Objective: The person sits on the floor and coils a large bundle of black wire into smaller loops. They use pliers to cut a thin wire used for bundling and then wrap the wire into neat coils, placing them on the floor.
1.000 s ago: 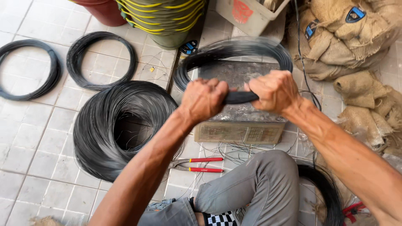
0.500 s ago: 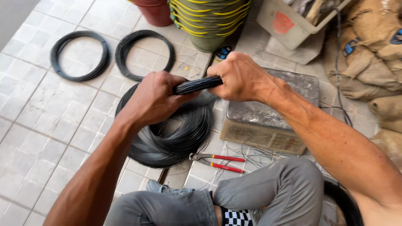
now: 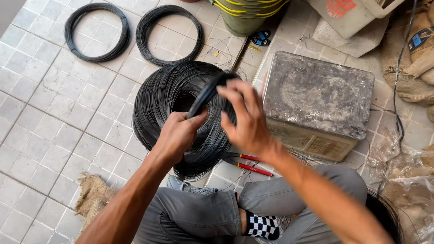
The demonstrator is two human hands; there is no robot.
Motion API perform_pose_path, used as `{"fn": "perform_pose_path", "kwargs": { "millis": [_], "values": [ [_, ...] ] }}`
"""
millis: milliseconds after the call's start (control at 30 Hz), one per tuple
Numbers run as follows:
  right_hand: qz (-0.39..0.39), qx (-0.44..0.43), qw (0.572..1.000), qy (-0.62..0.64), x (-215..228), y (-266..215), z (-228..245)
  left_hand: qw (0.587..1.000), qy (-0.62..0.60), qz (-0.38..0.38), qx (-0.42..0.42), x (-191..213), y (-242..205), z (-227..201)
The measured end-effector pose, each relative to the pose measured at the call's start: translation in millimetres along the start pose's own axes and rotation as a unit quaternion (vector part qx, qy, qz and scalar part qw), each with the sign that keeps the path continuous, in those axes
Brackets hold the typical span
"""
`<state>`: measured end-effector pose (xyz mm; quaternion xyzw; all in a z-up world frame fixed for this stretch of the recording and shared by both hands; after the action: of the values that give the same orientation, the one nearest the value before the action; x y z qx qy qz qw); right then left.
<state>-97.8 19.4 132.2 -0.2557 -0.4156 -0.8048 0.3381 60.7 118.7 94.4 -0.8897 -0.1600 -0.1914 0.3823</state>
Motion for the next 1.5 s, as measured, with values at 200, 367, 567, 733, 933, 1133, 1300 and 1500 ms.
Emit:
{"fn": "perform_pose_path", "kwargs": {
  "millis": [200, 367, 567, 733, 933, 1133, 1300, 1500],
  "values": [
    [-0.02, -0.193, 0.87, 0.453, -44.3, -59.0, 80.3, 0.956, -0.291, -0.005, 0.035, -6.0, -30.6, -27.4],
    [0.113, -0.39, 0.854, 0.324, -44.1, -54.1, 83.7, 0.837, -0.533, 0.001, 0.12, -7.1, -48.8, -25.9],
    [0.149, -0.267, 0.899, 0.313, -4.9, -27.7, 79.7, 0.803, -0.58, -0.054, 0.127, -1.7, -70.3, -22.7],
    [0.26, -0.25, 0.892, 0.272, -9.7, -32.5, 40.9, 0.958, -0.263, 0.017, 0.114, 30.1, -111.0, -28.9],
    [0.311, -0.17, 0.896, 0.266, 2.3, -36.8, 12.0, 0.891, 0.307, -0.227, -0.245, 70.2, -116.0, 3.4],
    [0.34, -0.188, 0.873, 0.295, 3.9, -47.6, 9.4, 0.781, 0.368, -0.202, -0.462, 49.3, -50.8, 10.6],
    [0.33, -0.208, 0.864, 0.318, 6.5, -64.8, 2.9, 0.824, 0.284, -0.139, -0.47, 28.3, -48.4, 11.2],
    [0.348, -0.2, 0.851, 0.338, 22.4, -64.5, 11.2, 0.751, 0.254, -0.248, -0.557, 7.2, -51.7, 25.9]
  ]
}}
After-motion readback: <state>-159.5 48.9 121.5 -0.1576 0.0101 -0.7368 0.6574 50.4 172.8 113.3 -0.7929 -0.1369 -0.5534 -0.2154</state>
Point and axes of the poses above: each hand's wrist, its own y-axis towards the middle knuckle, its own x-axis out of the back of the hand, z = x × y, the point moved 4 cm from there along y, towards the middle knuckle, and after that the axes turned 11 degrees about y, right-handed, at the moved point
